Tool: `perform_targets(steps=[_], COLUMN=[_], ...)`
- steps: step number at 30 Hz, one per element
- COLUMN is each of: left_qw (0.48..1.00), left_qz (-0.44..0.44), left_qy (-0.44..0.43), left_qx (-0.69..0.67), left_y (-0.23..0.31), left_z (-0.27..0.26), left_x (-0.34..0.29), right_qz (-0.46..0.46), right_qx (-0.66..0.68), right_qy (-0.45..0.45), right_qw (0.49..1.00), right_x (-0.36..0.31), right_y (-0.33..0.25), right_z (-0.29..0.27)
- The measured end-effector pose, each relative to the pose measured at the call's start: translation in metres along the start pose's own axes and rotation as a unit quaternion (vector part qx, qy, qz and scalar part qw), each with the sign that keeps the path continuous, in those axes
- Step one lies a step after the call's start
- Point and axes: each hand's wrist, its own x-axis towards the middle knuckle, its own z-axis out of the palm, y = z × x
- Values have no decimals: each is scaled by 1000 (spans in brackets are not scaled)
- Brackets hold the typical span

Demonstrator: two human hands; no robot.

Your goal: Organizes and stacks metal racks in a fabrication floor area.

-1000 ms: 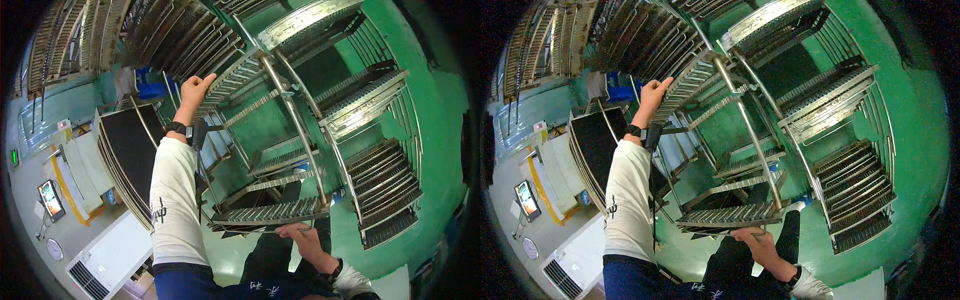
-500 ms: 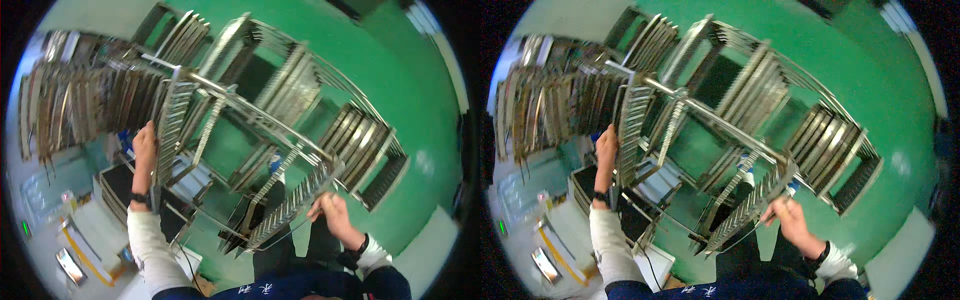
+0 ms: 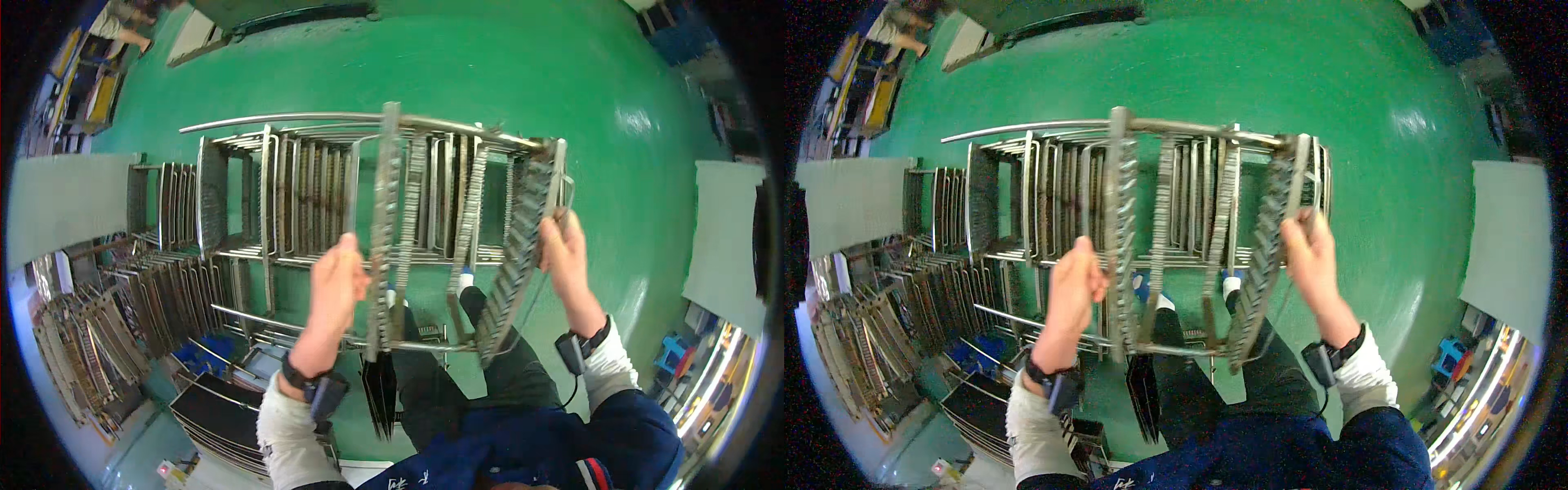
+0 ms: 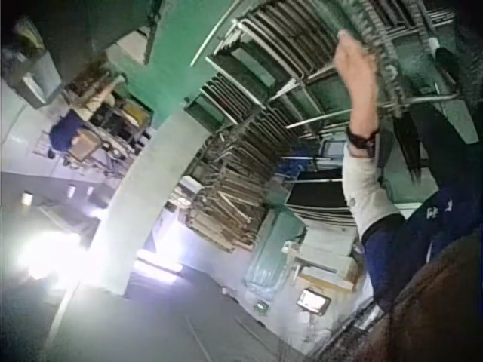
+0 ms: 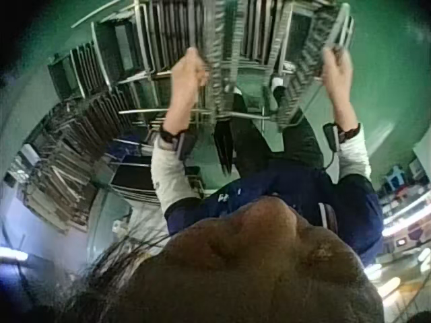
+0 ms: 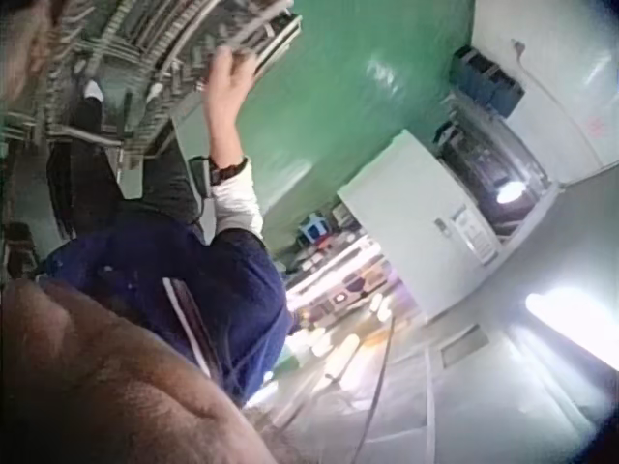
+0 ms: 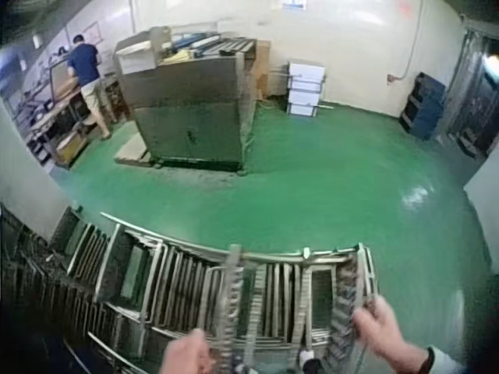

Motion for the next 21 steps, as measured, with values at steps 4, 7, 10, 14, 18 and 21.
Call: perform_targets(steps=[4,7,10,14,18,21], left_qw=[993,988,986,993,992,994], left_qz=[-7,-29,-53,-74,-81,-88], left_qy=[-108,-138,-148,-90,-85,-58], left_qx=[-37,-67,-53,-35,-34,-20], left_y=[-8,-21,-34,-48,-62,-73], left_z=[85,145,181,170,163,167], left_x=[10,20,39,65,90,119], right_qz=[-1,-9,-20,14,48,27], right_qx=[41,24,36,68,69,46], right_qy=[90,111,125,70,26,28], right_qw=[995,993,991,995,996,998], right_x=[47,83,109,129,148,179], right_y=[20,43,66,88,106,130], right_z=[-61,-108,-133,-106,-92,-84])
